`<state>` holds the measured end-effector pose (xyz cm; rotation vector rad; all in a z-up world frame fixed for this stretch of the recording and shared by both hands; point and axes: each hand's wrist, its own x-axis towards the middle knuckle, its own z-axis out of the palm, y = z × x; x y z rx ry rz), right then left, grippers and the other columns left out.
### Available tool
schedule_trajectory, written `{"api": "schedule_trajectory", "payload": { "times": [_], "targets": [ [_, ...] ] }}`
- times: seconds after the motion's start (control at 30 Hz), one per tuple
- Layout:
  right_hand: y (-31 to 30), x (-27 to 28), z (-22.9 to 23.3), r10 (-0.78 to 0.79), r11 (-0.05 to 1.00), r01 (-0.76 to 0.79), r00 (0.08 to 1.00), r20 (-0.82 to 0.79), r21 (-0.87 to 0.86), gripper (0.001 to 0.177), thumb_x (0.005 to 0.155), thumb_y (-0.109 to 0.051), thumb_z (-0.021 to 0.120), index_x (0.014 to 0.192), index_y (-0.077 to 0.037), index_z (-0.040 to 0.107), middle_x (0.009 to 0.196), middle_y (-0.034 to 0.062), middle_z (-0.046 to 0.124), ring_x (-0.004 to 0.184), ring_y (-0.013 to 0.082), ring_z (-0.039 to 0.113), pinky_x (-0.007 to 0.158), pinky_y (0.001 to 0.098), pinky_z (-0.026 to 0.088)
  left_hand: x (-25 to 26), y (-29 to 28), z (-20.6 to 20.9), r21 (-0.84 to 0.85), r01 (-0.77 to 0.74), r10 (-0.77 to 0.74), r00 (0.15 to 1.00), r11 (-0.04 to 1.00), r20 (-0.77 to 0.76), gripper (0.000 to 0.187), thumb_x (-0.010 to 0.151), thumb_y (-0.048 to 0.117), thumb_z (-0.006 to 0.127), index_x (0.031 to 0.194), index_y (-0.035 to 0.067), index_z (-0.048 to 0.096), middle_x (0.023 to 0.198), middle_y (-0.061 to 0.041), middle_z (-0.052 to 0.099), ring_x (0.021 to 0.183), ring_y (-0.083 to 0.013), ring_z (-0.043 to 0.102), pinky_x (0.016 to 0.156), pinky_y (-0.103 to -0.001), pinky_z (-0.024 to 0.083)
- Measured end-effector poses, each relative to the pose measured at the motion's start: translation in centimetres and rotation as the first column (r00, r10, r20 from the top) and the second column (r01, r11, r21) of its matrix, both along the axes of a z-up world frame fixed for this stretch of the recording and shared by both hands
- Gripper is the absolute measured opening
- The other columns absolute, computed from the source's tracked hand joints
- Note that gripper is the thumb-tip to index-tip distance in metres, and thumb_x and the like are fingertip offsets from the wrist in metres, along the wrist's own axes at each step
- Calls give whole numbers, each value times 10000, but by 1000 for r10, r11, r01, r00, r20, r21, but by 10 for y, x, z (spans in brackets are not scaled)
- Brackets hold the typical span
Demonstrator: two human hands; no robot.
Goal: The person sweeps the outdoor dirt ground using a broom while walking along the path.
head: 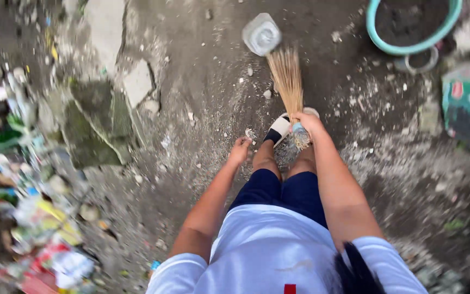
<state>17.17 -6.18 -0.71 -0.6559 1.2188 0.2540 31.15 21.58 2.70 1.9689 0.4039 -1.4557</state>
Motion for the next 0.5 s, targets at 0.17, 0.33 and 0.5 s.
{"api": "schedule_trajectory", "payload": {
  "times": [0.17,0.33,0.5],
  "targets": [
    [2,40,43,200,980,-199,979,46,-17,284,914,-178,682,1051,68,647,796,188,695,586,268,692,501,387,573,-22,-5,-4,-45,-186,185,982,982,-27,429,947,390,622,1325,200,554,1220,-67,640,894,-247,672,701,-406,554],
    [-6,83,47,345,934,-346,938,-22,-89,338,918,-178,692,1095,104,635,816,195,692,596,276,690,496,388,568,2,-32,14,-87,-304,298,952,949,-77,447,955,427,609,1344,222,536,1231,-31,617,940,-202,663,734,-381,548],
    [-18,163,46,408,891,-420,907,-101,-171,359,903,-188,716,1084,110,631,805,183,694,586,281,703,501,399,584,69,-36,-1,-212,-331,322,944,920,-76,425,984,437,606,1332,199,548,1181,-58,620,879,-189,609,713,-370,550]
  ]
}}
